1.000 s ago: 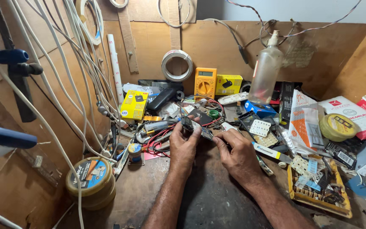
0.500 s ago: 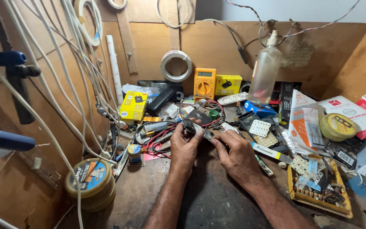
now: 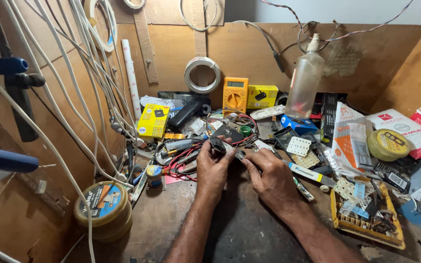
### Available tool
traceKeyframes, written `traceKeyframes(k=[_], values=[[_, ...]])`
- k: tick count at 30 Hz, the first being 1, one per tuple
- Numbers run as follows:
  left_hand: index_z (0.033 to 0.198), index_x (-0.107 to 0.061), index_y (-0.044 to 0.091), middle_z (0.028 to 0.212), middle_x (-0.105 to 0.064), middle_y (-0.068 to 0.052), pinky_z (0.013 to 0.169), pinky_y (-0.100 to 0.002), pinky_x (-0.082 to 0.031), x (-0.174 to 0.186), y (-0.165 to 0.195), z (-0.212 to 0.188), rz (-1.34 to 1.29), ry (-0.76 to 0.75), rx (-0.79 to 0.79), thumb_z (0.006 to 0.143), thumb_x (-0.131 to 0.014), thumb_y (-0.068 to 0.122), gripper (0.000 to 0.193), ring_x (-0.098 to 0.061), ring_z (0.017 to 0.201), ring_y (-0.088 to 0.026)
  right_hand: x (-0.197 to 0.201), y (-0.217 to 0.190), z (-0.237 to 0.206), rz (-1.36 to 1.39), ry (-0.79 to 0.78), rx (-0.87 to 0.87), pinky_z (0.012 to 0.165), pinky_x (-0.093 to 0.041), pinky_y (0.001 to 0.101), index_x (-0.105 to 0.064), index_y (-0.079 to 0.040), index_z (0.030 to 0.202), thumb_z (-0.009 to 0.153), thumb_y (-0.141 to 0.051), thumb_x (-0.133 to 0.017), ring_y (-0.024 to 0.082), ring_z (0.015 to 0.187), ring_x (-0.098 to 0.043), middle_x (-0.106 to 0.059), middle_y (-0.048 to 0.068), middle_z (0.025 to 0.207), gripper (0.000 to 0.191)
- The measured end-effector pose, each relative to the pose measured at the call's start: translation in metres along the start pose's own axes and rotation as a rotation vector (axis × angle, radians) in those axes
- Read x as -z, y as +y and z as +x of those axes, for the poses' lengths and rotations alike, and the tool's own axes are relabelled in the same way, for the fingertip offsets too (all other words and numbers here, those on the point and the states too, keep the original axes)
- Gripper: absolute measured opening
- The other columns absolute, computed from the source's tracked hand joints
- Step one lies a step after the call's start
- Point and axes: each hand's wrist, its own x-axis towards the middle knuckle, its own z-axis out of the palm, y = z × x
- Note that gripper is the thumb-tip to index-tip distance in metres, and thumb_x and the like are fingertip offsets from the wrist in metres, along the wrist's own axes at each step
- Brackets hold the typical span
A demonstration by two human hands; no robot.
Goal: The person holds a small electronic component, likely a hard drive, and manipulates it with both hands on a cluttered workbench. They then use a small screwdriver to apply a substance from a jar onto the component.
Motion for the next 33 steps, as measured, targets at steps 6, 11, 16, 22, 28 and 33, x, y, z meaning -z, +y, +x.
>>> traceKeyframes(k=[6, 11, 16, 22, 28, 33], values=[[0.126, -0.057, 0.000, 0.119, -0.073, -0.011, 0.093, -0.031, -0.059, -0.0028, -0.0014, 0.0007, 0.054, 0.027, -0.033, 0.089, -0.073, 0.004, 0.041, -0.070, 0.107, -0.016, -0.0022, -0.0025, -0.0028, -0.112, -0.006, 0.034, 0.062, -0.057, 0.0416, -0.074, -0.004, 0.100, 0.090, -0.013, -0.071, 0.032, 0.074, -0.071, -0.069, 0.013, 0.091, 0.014], [0.125, -0.057, 0.000, 0.119, -0.073, -0.011, 0.094, -0.031, -0.058, -0.0025, -0.0020, -0.0002, 0.115, 0.043, -0.041, 0.089, -0.074, 0.007, 0.041, -0.070, 0.108, -0.016, -0.0052, -0.0019, -0.0044, -0.227, 0.036, 0.121, 0.063, -0.058, 0.0410, -0.073, -0.004, 0.100, 0.091, -0.013, -0.072, 0.032, 0.074, -0.071, -0.067, 0.012, 0.090, 0.014], [0.124, -0.058, 0.000, 0.117, -0.074, -0.012, 0.094, -0.031, -0.057, -0.0022, -0.0035, -0.0009, 0.135, 0.046, -0.048, 0.090, -0.075, 0.009, 0.039, -0.070, 0.107, -0.017, -0.0061, -0.0004, -0.0040, -0.258, 0.046, 0.050, 0.061, -0.057, 0.0417, -0.074, -0.004, 0.100, 0.092, -0.015, -0.072, 0.033, 0.072, -0.070, -0.066, 0.013, 0.088, 0.014], [0.127, -0.058, 0.000, 0.119, -0.072, -0.009, 0.095, -0.030, -0.057, -0.0011, -0.0031, -0.0010, 0.101, 0.033, -0.047, 0.090, -0.073, 0.007, 0.040, -0.069, 0.110, -0.016, -0.0018, -0.0013, -0.0024, -0.084, 0.027, -0.008, 0.061, -0.055, 0.0414, -0.074, -0.003, 0.100, 0.091, -0.013, -0.072, 0.030, 0.071, -0.070, -0.068, 0.013, 0.085, 0.014], [0.129, -0.057, 0.001, 0.120, -0.072, -0.009, 0.095, -0.031, -0.057, -0.0013, -0.0022, -0.0009, 0.043, 0.028, -0.017, 0.089, -0.072, 0.004, 0.042, -0.069, 0.110, -0.016, -0.0003, -0.0018, -0.0008, -0.007, -0.005, 0.005, 0.065, -0.054, 0.0432, -0.074, -0.002, 0.095, 0.089, -0.012, -0.073, 0.033, 0.076, -0.069, -0.069, 0.015, 0.087, 0.012], [0.128, -0.059, 0.001, 0.119, -0.073, -0.009, 0.095, -0.030, -0.056, -0.0021, -0.0014, -0.0011, 0.093, 0.026, -0.041, 0.089, -0.073, 0.003, 0.042, -0.069, 0.108, -0.015, -0.0005, -0.0019, -0.0004, 0.013, -0.022, -0.033, 0.065, -0.053, 0.0429, -0.074, -0.001, 0.092, 0.089, -0.012, -0.073, 0.032, 0.075, -0.069, -0.070, 0.014, 0.085, 0.011]])
